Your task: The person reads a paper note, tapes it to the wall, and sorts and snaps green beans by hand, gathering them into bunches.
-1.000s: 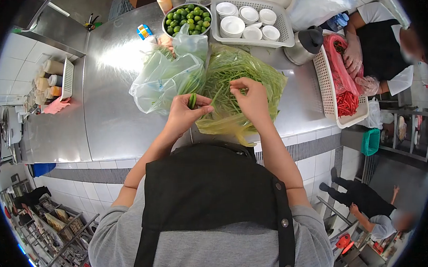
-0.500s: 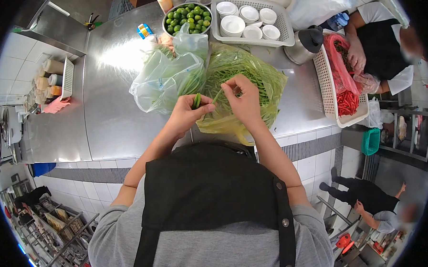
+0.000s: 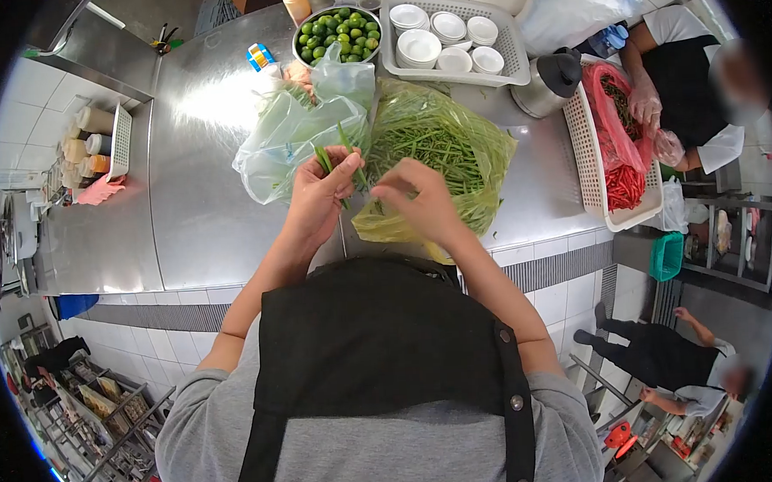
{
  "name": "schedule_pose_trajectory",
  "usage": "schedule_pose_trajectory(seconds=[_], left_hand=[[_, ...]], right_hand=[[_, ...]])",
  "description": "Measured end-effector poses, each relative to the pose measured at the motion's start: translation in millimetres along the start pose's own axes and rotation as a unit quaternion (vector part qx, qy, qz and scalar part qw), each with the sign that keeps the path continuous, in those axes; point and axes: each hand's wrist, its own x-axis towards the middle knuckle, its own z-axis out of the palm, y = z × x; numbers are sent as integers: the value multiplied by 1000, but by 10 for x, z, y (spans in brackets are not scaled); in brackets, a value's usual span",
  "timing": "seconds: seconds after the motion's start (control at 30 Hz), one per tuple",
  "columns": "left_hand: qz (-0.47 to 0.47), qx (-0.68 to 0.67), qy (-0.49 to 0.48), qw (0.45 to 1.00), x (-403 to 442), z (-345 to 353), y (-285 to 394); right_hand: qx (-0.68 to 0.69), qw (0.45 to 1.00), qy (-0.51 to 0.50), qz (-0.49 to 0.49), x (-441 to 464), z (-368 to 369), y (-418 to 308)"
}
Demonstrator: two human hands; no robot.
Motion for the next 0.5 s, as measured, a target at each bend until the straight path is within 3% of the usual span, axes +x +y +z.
schedule_pose_trajectory(seconds=[0.2, 0.3, 0.5], left_hand=[[62, 22, 41, 997, -13, 93, -14], [97, -13, 53, 994, -2, 66, 2], [88, -65, 63, 992, 56, 17, -27]], right_hand=[[-5, 999, 22, -25, -47, 179, -230], [7, 997, -41, -59, -7, 74, -282], [145, 988, 13, -44, 83, -90, -290]])
